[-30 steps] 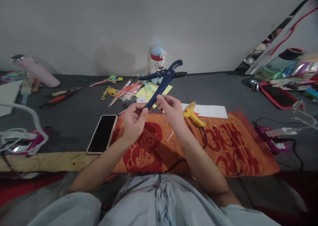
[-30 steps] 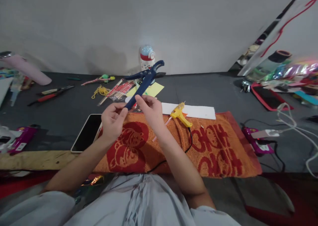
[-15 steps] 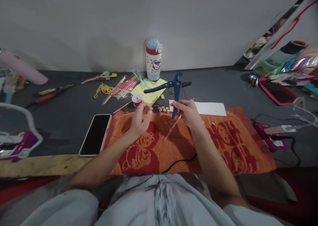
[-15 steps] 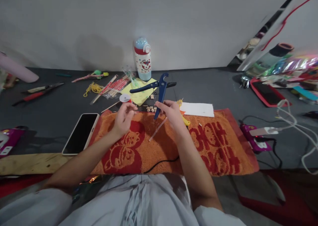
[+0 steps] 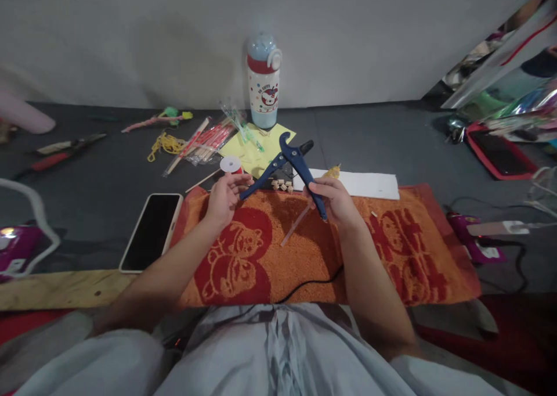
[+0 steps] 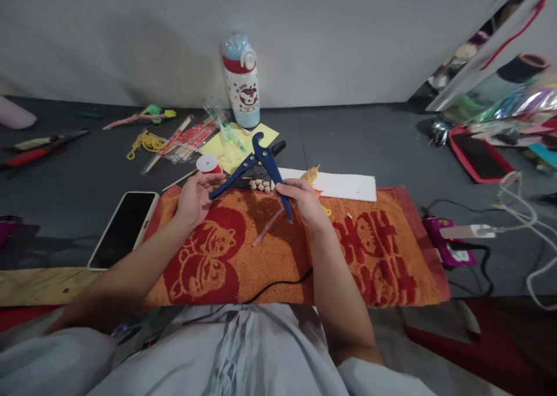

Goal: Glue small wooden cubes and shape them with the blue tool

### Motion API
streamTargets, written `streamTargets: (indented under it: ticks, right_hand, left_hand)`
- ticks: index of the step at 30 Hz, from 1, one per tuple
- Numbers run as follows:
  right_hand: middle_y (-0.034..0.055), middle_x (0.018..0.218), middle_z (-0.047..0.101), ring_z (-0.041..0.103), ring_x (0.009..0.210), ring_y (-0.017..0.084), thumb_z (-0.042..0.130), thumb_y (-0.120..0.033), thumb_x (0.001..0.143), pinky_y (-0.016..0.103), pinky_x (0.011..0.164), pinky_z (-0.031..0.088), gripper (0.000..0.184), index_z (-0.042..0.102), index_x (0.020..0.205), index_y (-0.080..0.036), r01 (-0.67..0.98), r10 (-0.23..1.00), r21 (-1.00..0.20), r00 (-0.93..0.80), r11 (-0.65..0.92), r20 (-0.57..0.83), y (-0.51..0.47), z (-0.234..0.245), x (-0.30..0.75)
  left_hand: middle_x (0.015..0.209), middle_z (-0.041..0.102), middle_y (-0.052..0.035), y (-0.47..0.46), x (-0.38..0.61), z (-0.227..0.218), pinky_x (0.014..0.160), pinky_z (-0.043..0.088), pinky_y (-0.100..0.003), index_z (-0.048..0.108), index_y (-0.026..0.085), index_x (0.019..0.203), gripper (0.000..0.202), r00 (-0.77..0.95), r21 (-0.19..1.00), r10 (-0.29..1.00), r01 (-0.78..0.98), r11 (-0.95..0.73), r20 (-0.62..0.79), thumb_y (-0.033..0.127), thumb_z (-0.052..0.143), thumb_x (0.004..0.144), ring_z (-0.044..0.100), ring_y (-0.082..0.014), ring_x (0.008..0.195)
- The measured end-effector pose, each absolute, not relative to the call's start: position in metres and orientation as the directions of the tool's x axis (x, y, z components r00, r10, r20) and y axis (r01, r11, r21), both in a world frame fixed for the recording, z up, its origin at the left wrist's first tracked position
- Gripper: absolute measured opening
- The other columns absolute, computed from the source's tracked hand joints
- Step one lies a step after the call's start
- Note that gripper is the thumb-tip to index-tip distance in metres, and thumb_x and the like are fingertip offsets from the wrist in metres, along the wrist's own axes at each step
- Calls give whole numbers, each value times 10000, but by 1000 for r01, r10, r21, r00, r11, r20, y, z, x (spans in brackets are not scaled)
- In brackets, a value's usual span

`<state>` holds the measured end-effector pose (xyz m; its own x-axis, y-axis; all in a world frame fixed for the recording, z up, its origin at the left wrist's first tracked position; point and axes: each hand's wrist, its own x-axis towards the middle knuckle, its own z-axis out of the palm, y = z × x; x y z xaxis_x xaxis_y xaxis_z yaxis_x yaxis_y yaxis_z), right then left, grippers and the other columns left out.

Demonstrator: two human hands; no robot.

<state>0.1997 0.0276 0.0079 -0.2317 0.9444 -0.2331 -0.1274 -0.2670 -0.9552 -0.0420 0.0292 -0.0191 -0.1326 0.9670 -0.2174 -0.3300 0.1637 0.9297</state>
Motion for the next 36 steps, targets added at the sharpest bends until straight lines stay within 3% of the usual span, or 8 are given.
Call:
streamTargets:
  ticks: [3,9,13,25,36]
  right_hand:
    - [-1,530,564,464,453,92,698,-382,651,241,440,297,237,672,613,-150,-124,933,-954,-276,-271,-229,26,7,198]
    - [0,586,577,468,505,103,675,-421,703,245,472,312,259,681,661,-165,-43,920,-967,-321,-252,-226,25,2,197]
    - [2,604,579,475,529,106,672,-429,710,241,492,319,268,681,681,-163,-34,916,-968,-334,-247,-222,24,0,196]
    - [-1,600,570,492,552,112,688,-468,669,242,513,356,322,662,690,-148,-17,886,-964,-399,-266,-237,17,8,179]
    - [-13,591,525,464,575,116,682,-514,668,260,541,378,360,563,619,-178,40,898,-982,-400,-183,-184,16,1,167]
  left_hand:
    - [698,704,-84,28,-41,-17,651,510,-243,699,110,728,391,-89,914,965,-351,202,-248,498,660,699,650,-145,662]
    - [538,651,-15,22,-37,-8,486,446,-211,715,138,639,417,-61,921,957,-294,255,-285,447,888,418,562,-98,487]
    - [530,640,-3,19,-36,-6,481,455,-215,707,144,605,418,-1,907,956,-316,279,-294,399,919,350,554,-92,473]
    - [658,700,-28,18,-37,-16,630,499,-225,740,140,679,384,105,937,968,-246,246,-226,353,913,410,613,-109,609]
    - [691,686,-23,19,-39,-21,627,503,-250,724,147,680,325,149,992,984,-59,111,-101,374,870,499,591,-132,624]
